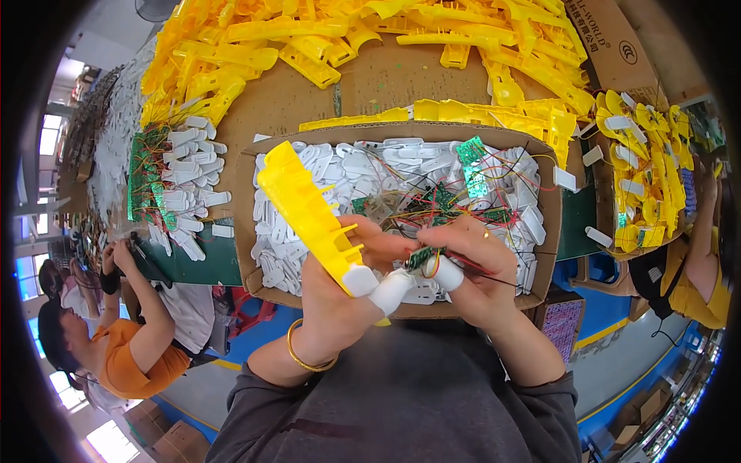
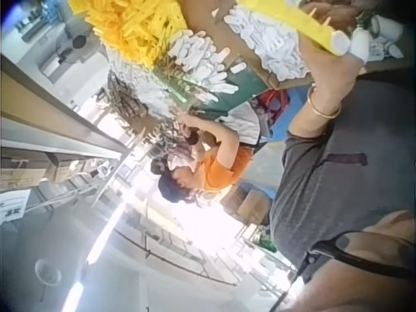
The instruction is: Manually assembling electronic circuit boards and plastic components into yellow housings on a factory line.
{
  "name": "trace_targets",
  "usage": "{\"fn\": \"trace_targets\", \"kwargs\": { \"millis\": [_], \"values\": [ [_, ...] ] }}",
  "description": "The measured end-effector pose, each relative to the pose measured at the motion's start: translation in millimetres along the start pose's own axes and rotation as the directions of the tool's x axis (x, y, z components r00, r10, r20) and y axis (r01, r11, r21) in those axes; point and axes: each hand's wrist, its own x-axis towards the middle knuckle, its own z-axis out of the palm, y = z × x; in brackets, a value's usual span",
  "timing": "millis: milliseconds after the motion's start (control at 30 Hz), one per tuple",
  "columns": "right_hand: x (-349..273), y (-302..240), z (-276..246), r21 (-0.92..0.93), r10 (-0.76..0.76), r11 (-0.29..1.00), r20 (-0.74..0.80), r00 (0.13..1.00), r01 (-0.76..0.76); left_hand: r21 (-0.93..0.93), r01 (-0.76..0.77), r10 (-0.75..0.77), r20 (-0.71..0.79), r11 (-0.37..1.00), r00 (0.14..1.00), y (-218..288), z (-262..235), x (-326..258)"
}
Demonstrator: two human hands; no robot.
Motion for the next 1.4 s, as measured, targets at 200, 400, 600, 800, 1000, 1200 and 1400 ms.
{"fn": "trace_targets", "kwargs": {
  "millis": [200,400,600,800,1000,1200,1400],
  "values": [
    [1,-11,2,-0.240,0.170,0.954,-0.061,0.983,-0.180,-0.002,0.032,-0.032,-0.175,0.999,0.984,-6,11,5],
    [-2,-5,-6,-0.527,-0.214,0.810,0.142,0.966,0.257,-0.040,0.135,-0.139,-0.145,0.990,0.980,-7,-1,10],
    [9,-25,-9,-0.090,-0.037,0.995,0.145,0.989,0.051,-0.691,0.406,-0.363,0.217,0.599,0.906,-2,-8,15],
    [7,-13,13,-0.324,-0.170,0.928,0.070,0.983,0.184,-0.525,0.441,-0.368,0.243,0.728,0.897,-23,-10,8],
    [15,-10,8,-0.355,-0.165,0.913,0.134,0.977,0.203,-0.380,0.424,-0.413,0.115,0.822,0.903,-15,0,5],
    [23,4,-2,-0.294,-0.135,0.928,0.305,0.943,0.227,-0.334,0.333,-0.352,0.001,0.882,0.936,-30,2,9],
    [-1,-5,3,-0.505,-0.235,0.820,0.132,0.963,0.270,0.194,0.008,-0.033,0.123,0.981,0.992,-7,12,11]
  ]
}}
